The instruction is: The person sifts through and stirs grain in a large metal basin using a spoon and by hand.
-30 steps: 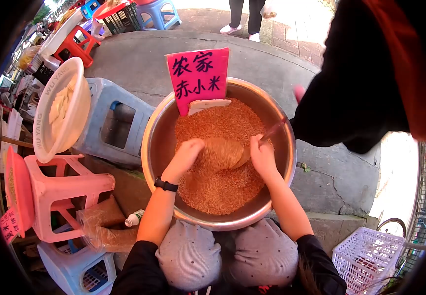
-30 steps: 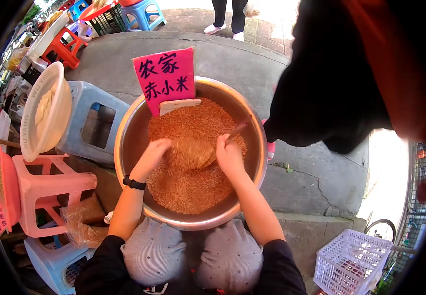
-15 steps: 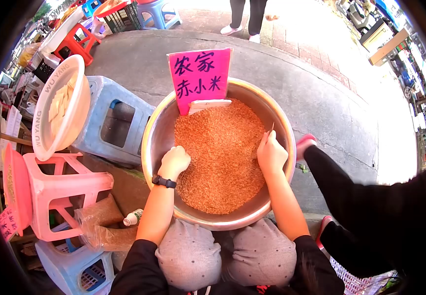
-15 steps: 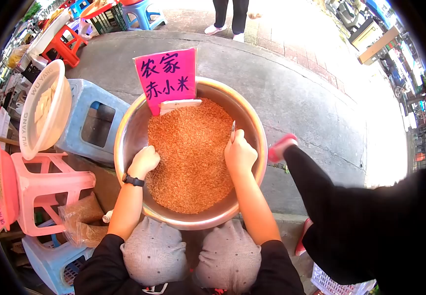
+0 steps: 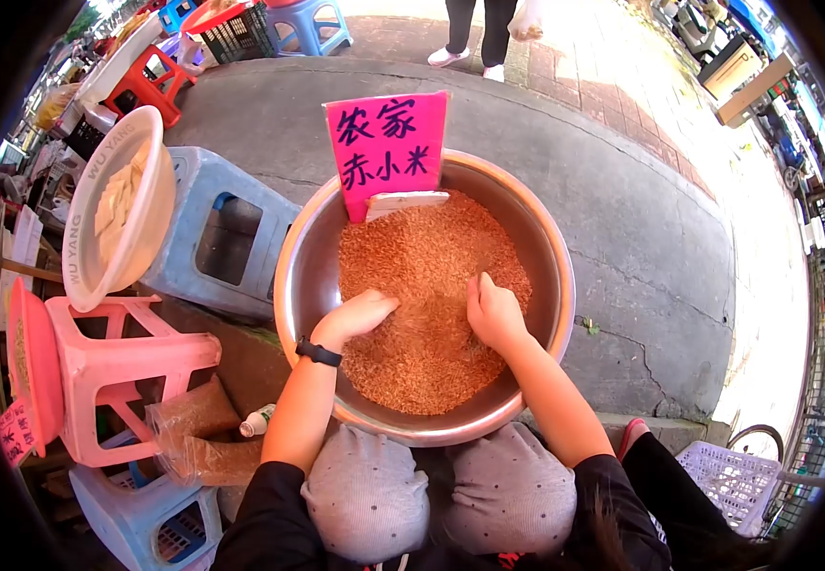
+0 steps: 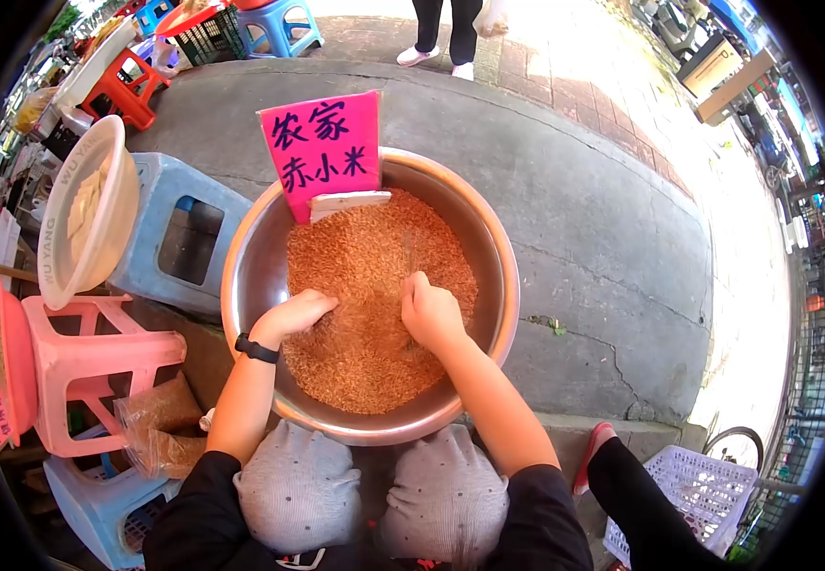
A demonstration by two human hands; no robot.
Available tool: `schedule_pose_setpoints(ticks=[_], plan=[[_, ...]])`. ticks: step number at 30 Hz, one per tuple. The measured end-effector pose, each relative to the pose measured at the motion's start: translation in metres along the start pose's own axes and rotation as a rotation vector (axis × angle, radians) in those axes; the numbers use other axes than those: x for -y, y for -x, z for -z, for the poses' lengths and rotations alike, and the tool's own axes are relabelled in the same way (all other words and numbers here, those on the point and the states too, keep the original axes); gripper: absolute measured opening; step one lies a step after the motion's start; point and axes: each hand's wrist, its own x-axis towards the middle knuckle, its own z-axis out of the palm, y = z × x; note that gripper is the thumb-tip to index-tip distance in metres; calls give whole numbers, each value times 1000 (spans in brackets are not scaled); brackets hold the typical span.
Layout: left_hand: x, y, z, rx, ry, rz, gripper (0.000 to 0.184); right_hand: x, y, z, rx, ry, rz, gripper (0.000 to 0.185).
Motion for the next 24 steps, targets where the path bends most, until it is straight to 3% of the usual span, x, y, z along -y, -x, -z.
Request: schedule_pose_setpoints(ticks=[2,3,7,12,18,21,24], plan=[[7,-9,-12,-34,523,-149,37,5,2,0,-133,-277,-51,22],[-4,-2,-12,-78,586,-225,31,6,0,2,-215,-310,-62,23],[-8,4,-12,-317,405,-308,29,-9,-6,7,-373,-65,-44,20],[-1,8,-1,-669,-132,-271,30,-18,-13,12,-427,198,-93,16],[8,4,-12,-928,-461,-234,30,-13,-14,9,-491,291,55,10],[1,7,-9,-952,-547,-273,28,-11,-15,9,-529,239,103,11],[-12,13,4,-757,-358,-200,31,-12,-16,8,-539,261,161,12]])
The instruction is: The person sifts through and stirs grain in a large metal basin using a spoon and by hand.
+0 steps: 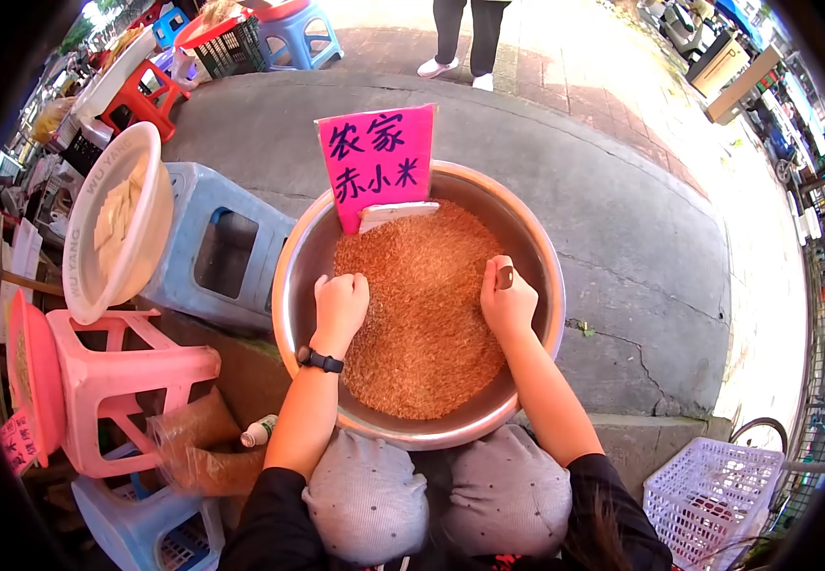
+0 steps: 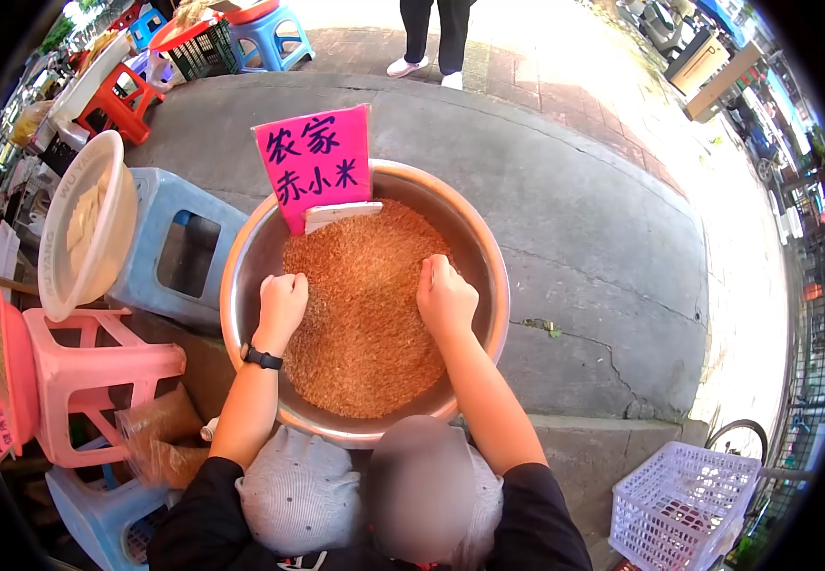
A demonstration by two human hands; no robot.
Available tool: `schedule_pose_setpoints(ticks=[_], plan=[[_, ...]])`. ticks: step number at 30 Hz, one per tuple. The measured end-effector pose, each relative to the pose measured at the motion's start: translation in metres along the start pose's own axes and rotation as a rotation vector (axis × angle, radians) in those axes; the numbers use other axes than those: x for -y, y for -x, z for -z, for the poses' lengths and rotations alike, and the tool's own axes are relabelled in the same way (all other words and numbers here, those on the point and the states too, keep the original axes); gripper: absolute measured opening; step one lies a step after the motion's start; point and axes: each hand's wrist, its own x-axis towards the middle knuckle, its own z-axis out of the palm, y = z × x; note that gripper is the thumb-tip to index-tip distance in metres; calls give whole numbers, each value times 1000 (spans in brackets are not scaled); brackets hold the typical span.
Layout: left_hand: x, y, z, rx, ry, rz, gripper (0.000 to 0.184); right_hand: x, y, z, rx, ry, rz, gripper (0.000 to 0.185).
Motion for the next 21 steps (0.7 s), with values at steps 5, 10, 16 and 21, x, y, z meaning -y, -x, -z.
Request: schedule_pose_setpoints(ticks=[5,10,16,21], plan=[[0,0,-12,-93,182,-17,32,-2,1,-1,-2,-26,-26,14],[5,-1,-15,-132,345,-53,19,-1,0,3,-7,-34,-196,16],[11,-1,-21,-215,-9,-187,39,0,-6,6,12,-35,-265,15],[14,-2,-40,24,125,42,62,-10,3,-11,112,-236,-374,18]])
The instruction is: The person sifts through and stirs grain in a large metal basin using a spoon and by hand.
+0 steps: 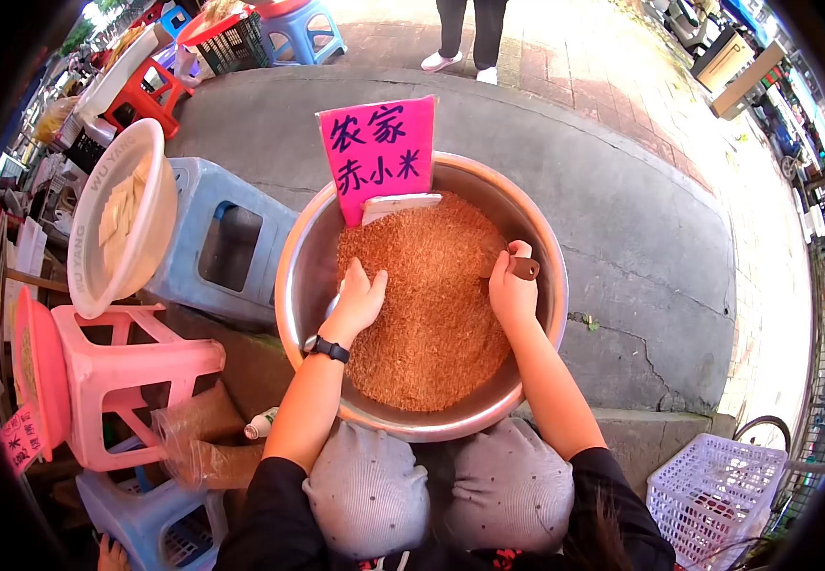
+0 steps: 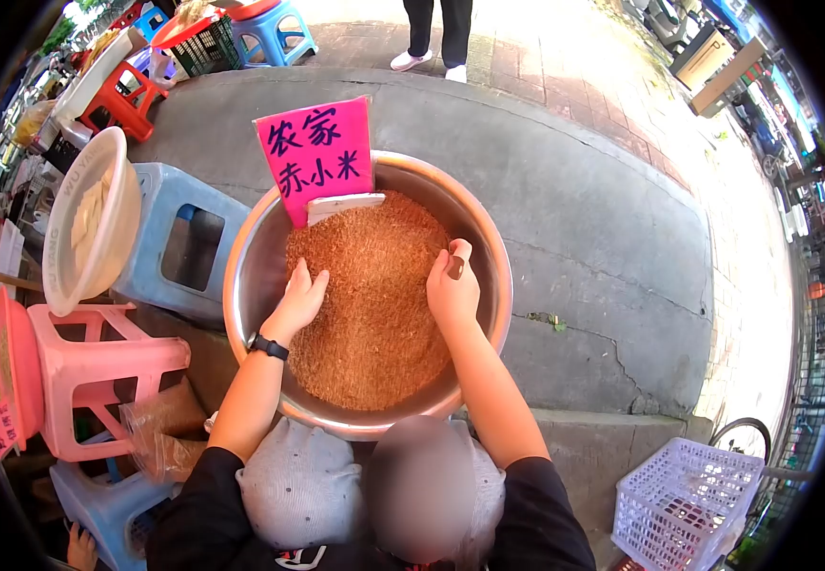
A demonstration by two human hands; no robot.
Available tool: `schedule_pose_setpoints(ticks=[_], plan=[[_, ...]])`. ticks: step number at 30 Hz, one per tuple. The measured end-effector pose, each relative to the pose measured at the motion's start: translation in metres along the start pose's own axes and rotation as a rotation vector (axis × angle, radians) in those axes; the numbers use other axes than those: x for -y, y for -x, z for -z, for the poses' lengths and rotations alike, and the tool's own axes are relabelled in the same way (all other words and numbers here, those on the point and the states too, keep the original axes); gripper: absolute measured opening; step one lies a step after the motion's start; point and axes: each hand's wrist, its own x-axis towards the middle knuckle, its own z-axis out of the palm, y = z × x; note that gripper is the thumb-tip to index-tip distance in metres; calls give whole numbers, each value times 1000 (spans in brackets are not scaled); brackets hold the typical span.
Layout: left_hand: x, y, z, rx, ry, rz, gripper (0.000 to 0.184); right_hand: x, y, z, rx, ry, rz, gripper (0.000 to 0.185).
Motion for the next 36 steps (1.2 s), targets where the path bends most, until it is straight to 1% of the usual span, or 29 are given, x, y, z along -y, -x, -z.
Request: schedule_pose_setpoints(ticks=[3,4,5,6,7,8,9,10,11,13,14,15,16,17,18,19,20,23,24,27,28,31,35,36], plan=[[-10,1,6,63,54,34,61,-9,1,-7,47,-110,-9,13],[-11,3,0,-85,-2,-30,53,-10,2,-9,86,-131,13,13],[-12,2,4,28,52,35,50,-11,2,-12,125,-151,35,13],[-28,4,22,141,108,99,48,-7,2,-10,163,-169,58,13],[-36,5,33,254,163,161,46,-2,1,-6,260,-291,-58,13],[-10,-7,18,216,249,158,38,2,0,0,355,-414,-174,14],[-13,-6,21,177,420,121,37,10,-1,6,450,-538,-293,15],[-17,-4,26,137,591,85,36,11,-2,10,453,-668,-347,15],[-18,-2,29,96,761,51,35,6,-3,9,418,-721,-354,16],[-11,-3,29,-33,508,-8,31,-4,-6,1,134,-522,-97,15],[-8,-4,28,-97,383,-36,29,-9,-4,1,49,-348,-15,14],[-6,-4,28,-160,256,-65,28,-1,-3,8,81,-200,-24,15],[-16,3,35,-185,53,-38,32,8,-3,15,110,-53,-33,15],[-14,6,34,-104,-104,30,32,12,-2,18,138,94,-41,16],[-13,8,34,-22,-260,98,33,12,1,13,59,164,44,16],[-10,9,34,61,-416,166,34,11,2,12,78,188,44,15],[-7,7,33,195,-463,226,38,11,3,13,99,212,45,14],[-8,10,30,432,-434,158,36,18,7,19,211,303,30,12],[-8,10,29,469,-446,147,36,21,8,20,256,335,23,11],[-10,14,23,587,-479,117,36,25,14,23,296,314,80,12],[-10,14,25,625,-461,120,36,29,13,25,386,394,44,12],[-10,13,30,706,-427,120,39,32,18,26,449,454,-33,20],[-11,16,22,813,-407,156,43,31,23,29,717,461,-128,29],[-24,20,26,842,-419,150,44,30,25,26,781,433,-137,32]])
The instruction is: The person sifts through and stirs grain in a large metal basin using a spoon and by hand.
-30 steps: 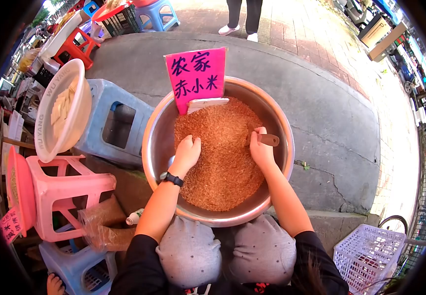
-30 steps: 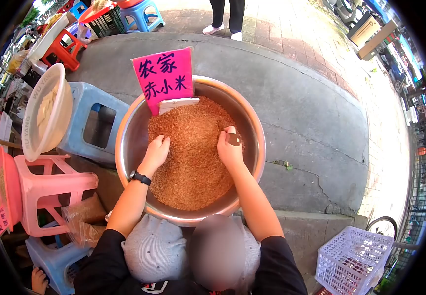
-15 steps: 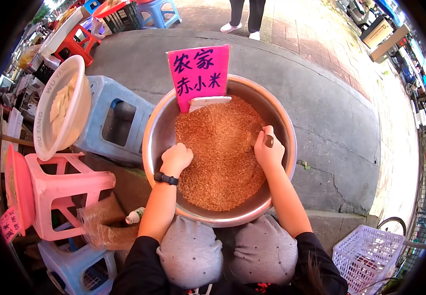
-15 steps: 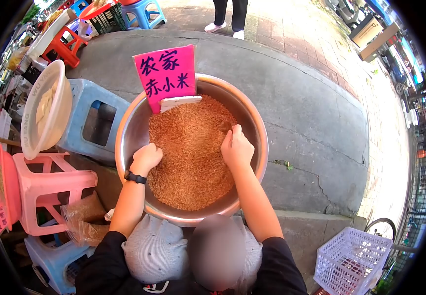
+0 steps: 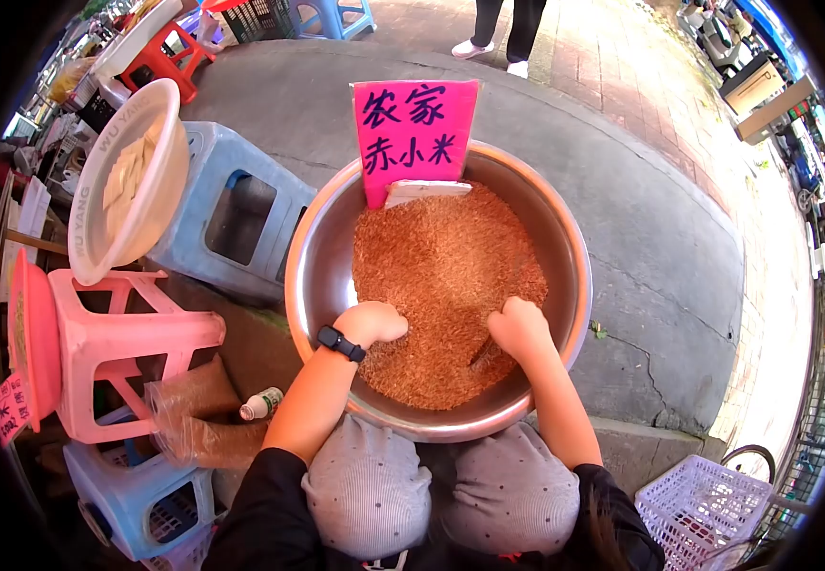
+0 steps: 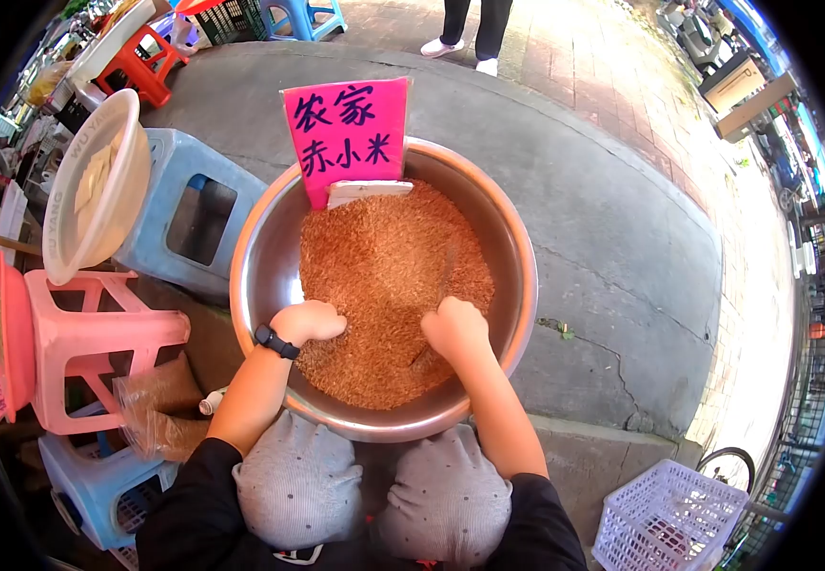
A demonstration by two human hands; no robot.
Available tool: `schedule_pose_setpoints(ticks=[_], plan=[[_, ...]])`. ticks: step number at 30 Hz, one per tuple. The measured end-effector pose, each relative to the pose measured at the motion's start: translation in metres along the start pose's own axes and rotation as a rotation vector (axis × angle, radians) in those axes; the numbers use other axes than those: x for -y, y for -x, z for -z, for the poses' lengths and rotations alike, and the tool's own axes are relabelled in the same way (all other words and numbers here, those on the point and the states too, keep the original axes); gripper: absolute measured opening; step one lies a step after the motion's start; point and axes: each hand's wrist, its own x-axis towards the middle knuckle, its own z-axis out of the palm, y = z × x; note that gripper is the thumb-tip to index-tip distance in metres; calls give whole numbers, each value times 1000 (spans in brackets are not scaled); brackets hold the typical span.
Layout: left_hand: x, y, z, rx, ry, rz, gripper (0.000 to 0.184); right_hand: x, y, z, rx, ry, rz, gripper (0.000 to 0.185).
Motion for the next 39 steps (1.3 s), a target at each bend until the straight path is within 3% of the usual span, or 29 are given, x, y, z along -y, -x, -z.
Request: schedule_pose_setpoints(ticks=[1,3,5,8,11,12,13,15,17,18,21,22,26,28,29,34,38,39], plan=[[-6,5,1,26,-18,-7,45,1,-1,-2,63,-22,13,36],[-3,-1,-4,72,-20,-41,47,12,3,4,439,-329,-65,33],[-2,-2,-6,113,-8,-89,49,21,6,4,562,-358,-23,23],[-6,3,-1,100,47,-231,48,13,-2,-13,546,-607,-33,18],[-4,5,6,-53,439,-356,44,10,-3,-8,251,-837,-2,13],[-3,1,4,-268,567,-322,36,10,-1,-5,89,-957,21,12],[-2,-2,5,-494,680,-468,32,9,-3,-3,-57,-987,-10,15],[-3,-2,8,-801,872,-449,25,-1,-10,-4,-410,-845,95,13],[6,-8,7,-1174,510,-437,26,-14,-13,2,-721,-253,115,11],[9,-6,9,-1348,316,-423,26,-13,-8,11,-768,-234,99,10],[17,10,11,-703,263,-32,31,-12,-5,20,-719,-110,9,10],[13,13,12,-546,101,93,35,-10,-4,21,-617,-47,-28,12],[4,16,3,-97,-243,69,32,-12,-6,16,-201,54,-39,23],[-5,15,-3,11,-346,26,31,-18,-10,10,19,-46,-7,27],[-9,16,-3,58,-380,-6,32,-29,-18,-5,72,-43,109,25],[-15,25,6,260,-240,-106,39,-1,-8,12,708,-226,81,19],[-9,14,-3,392,-97,-294,44,-2,-10,6,825,-426,110,24],[-8,9,-6,316,-99,-378,44,-1,-9,5,832,-489,106,25]])
